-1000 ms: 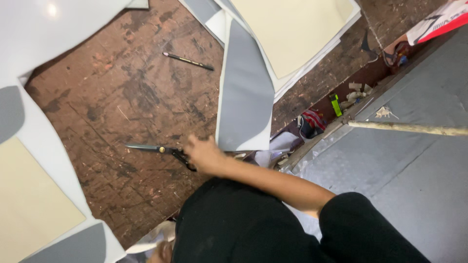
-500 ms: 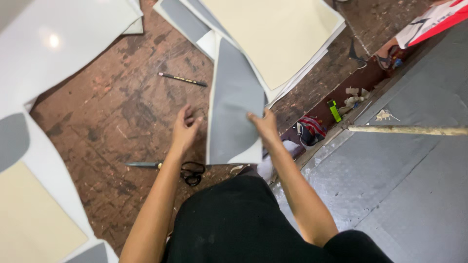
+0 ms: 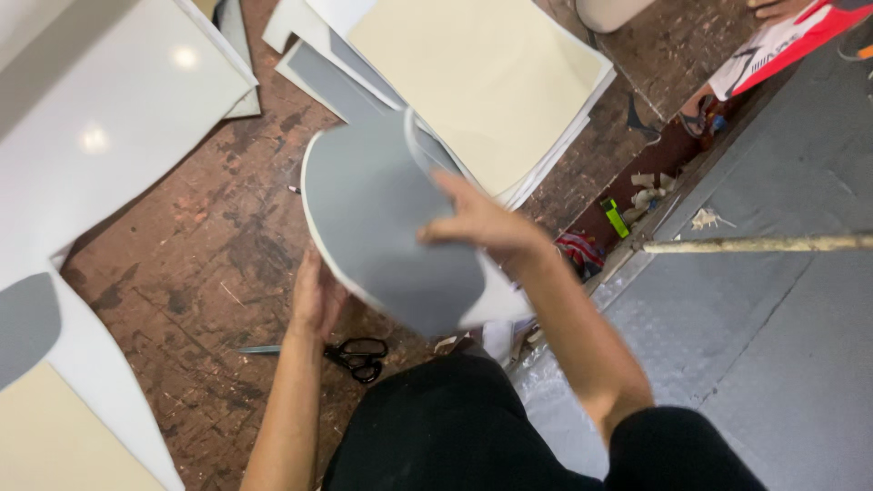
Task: The person arranges beige fabric pieces and gray pattern pieces on a work table, aligning and smoothing them by hand. They then use scissors to cut along the edges of the fabric pieces, repositioning the material between cuts.
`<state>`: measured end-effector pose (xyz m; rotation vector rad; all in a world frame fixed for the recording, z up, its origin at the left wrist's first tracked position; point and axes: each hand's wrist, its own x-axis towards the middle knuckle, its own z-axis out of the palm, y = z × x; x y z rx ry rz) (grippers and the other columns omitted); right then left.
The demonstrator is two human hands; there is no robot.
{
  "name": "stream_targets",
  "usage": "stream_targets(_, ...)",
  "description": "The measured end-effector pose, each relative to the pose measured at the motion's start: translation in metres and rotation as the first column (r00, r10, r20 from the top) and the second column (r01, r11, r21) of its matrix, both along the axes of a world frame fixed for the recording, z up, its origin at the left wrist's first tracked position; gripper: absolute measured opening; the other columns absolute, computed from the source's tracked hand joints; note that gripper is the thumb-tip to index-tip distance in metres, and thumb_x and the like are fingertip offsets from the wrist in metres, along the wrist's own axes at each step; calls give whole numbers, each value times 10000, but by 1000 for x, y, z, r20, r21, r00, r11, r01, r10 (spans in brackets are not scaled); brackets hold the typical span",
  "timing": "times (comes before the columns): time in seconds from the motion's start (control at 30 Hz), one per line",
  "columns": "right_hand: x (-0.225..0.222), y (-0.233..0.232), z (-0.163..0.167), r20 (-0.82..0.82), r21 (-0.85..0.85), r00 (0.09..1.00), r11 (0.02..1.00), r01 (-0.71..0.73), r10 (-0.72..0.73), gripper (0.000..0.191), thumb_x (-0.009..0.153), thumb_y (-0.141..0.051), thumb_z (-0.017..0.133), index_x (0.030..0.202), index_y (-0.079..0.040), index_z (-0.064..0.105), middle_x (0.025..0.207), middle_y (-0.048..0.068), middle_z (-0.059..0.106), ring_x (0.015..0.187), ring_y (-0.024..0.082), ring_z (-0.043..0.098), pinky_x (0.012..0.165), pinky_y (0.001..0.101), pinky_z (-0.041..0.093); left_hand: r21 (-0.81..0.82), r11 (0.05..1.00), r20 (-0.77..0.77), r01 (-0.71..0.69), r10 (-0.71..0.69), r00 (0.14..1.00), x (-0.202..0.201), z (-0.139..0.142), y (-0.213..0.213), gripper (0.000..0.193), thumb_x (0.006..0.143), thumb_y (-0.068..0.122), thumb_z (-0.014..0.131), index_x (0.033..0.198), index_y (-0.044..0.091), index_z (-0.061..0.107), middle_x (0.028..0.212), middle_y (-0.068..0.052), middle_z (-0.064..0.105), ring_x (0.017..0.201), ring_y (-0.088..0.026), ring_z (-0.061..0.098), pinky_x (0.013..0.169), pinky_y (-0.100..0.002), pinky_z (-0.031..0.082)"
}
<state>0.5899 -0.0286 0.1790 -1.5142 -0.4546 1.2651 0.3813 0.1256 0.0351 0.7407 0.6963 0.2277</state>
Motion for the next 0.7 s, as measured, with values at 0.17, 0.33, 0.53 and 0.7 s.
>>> stream_targets(0.17,103,25,63,219,334,975,938,-95,21,858,758,-15,779,1557,6,467,1321,83,642,1172,186,641,993,320,555,85,994,-227,-71,89,970,-30,-43,-6,572,998,359,532,1493,91,433,1274,-171,647,1086,-274,675,864,-377,599)
stream_targets(0.33,186,28,84,494,387,864,914,-119,-97,876,686,15,750,1527,-17,506,1337,15,627,1244,164,627,1115,314,531,454,861,-185,-229,343,921,-82,-79,-22,415,1014,213,646,1386,39,582,1150,-144,693,1003,-239,685,830,-359,571)
stream_targets(0.53,259,46,-13,570,-59,784,965,-256,243,682,804,-17,776,1457,-16,577,1353,67,675,1225,189,627,1065,351,506,842,531,-437,90,575,692,-163,-73,-59,277,960,132,642,1229,77,676,1207,-126,627,1050,-272,686,889,-385,564)
stream_targets(0.7,255,41,-117,785,-223,599,974,31,161,716,837,-96,884,1438,112,555,1224,191,696,1057,276,688,883,381,553,889,415,-448,195,696,560,-212,-66,-94,268,909,87,655,1174,68,689,1227,-158,598,1175,-368,575,1002,-445,484)
